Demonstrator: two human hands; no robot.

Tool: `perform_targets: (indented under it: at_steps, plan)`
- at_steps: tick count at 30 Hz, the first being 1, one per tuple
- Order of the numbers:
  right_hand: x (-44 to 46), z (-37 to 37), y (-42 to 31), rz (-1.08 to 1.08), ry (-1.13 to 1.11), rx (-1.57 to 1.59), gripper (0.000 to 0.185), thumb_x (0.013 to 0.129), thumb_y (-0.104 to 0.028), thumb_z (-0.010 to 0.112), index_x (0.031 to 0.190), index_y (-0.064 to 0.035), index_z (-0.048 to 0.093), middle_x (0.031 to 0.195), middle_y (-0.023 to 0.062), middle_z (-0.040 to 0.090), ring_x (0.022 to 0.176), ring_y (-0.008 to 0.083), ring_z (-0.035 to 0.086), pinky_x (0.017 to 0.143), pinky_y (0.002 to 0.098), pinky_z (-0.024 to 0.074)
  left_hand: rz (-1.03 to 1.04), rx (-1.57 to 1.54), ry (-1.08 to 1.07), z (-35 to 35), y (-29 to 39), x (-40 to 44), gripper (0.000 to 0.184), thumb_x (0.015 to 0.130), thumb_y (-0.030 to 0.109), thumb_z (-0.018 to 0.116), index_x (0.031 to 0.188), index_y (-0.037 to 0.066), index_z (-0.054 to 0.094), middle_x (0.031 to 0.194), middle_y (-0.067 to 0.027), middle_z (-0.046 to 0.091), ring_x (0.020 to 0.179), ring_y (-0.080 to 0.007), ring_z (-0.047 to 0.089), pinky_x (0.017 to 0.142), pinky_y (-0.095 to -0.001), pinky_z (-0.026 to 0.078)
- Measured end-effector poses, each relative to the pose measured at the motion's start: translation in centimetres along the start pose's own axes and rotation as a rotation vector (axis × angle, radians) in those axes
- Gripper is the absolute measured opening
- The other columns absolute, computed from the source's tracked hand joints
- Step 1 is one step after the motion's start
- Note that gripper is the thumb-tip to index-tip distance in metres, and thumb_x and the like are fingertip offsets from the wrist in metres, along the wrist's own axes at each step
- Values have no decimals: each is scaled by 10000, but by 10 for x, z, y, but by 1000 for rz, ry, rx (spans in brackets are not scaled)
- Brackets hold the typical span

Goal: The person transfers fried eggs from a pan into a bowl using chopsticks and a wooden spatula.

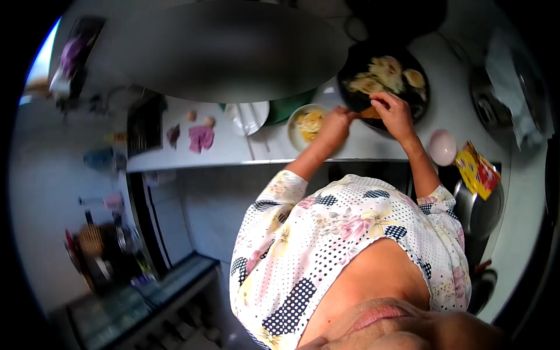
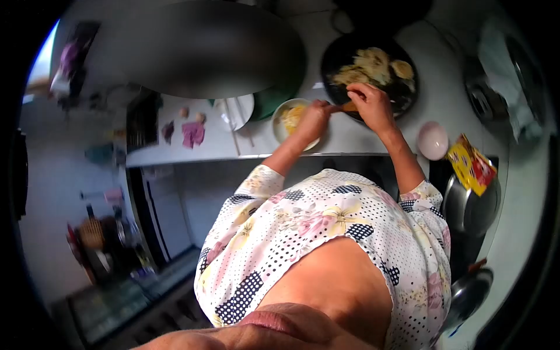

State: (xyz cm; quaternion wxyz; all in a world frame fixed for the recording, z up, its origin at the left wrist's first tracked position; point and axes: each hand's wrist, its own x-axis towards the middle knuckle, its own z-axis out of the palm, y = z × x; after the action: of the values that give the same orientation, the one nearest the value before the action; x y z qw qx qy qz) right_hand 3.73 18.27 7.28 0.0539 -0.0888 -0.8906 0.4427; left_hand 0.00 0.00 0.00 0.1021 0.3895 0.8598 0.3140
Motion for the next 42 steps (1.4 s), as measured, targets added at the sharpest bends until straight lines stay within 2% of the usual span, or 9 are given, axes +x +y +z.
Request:
perform_targets:
  at_steps: [6, 12, 15, 16, 20, 27, 30, 34, 42]
  plan:
    - [106, 199, -125, -962, -275, -219, 355, 754, -39, 601, 1106, -81, 589, 1078, 114, 612, 1001, 302, 589, 839, 378, 481, -136, -123, 275, -11, -81, -49, 238, 781, 15, 520, 1001, -15, 603, 920, -242, 618, 888, -425, 584, 721, -468, 472]
    - [125, 355, -137, -1316, -567, -790, 455, 896, -56, 443, 1330, -156, 347, 1482, 126, 273, 1416, 228, 194, 1075, 552, 246, -122, 5, 290, -35, -65, -88, 310, 700, 16, 568, 1003, -12, 626, 971, -258, 613, 875, -405, 607, 699, -441, 513]
    - [129, 384, -149, -1415, -614, -779, 413, 895, -54, 451, 1289, -142, 364, 1488, 119, 267, 1420, 232, 186, 1103, 547, 211, -164, -40, 330, -31, -72, -99, 303, 721, 25, 569, 1019, 0, 622, 992, -254, 616, 884, -404, 614, 710, -445, 519]
    - [129, 390, -152, -1506, -502, -645, 258, 877, -89, 498, 1134, -114, 511, 1349, 111, 428, 1345, 239, 315, 1070, 516, 272, -189, -130, 357, -25, -77, -100, 310, 744, 44, 568, 1050, 28, 619, 1020, -250, 617, 914, -406, 613, 721, -454, 517]
    - [136, 396, -162, -1517, -643, -623, 59, 806, -131, 604, 780, -103, 648, 898, 62, 525, 994, 214, 500, 898, 408, 416, -100, -246, 394, -23, -85, -100, 332, 752, 63, 566, 1080, 48, 611, 1028, -253, 614, 928, -424, 602, 742, -481, 502]
    - [107, 288, -210, -1222, -247, -69, 61, 768, -81, 655, 801, -83, 603, 864, 37, 590, 835, 220, 584, 671, 300, 525, 33, -201, 202, -32, -107, -149, 301, 713, -31, 517, 986, 0, 639, 859, -215, 596, 817, -376, 579, 710, -445, 483]
    - [112, 213, -191, -901, 251, 22, 99, 834, -107, 660, 931, -84, 654, 913, 46, 654, 821, 174, 630, 699, 271, 527, -15, -138, 128, -72, -140, -154, 358, 720, -59, 547, 1038, 51, 668, 889, -175, 623, 863, -347, 590, 718, -421, 491]
    - [83, 53, -57, -83, 632, 567, 197, 918, -168, 593, 1021, -11, 651, 995, 87, 650, 892, 147, 636, 841, 303, 535, 94, -21, 124, -82, -157, -65, 336, 731, -36, 559, 1025, 76, 677, 871, -159, 627, 801, -349, 603, 696, -434, 503]
    - [13, 49, 65, 195, 868, 519, 159, 878, -99, 632, 994, 6, 609, 915, 62, 639, 790, 140, 638, 720, 238, 521, 282, 142, 13, -51, -200, 66, 300, 768, 18, 505, 998, 99, 680, 874, -151, 629, 864, -340, 590, 727, -433, 502]
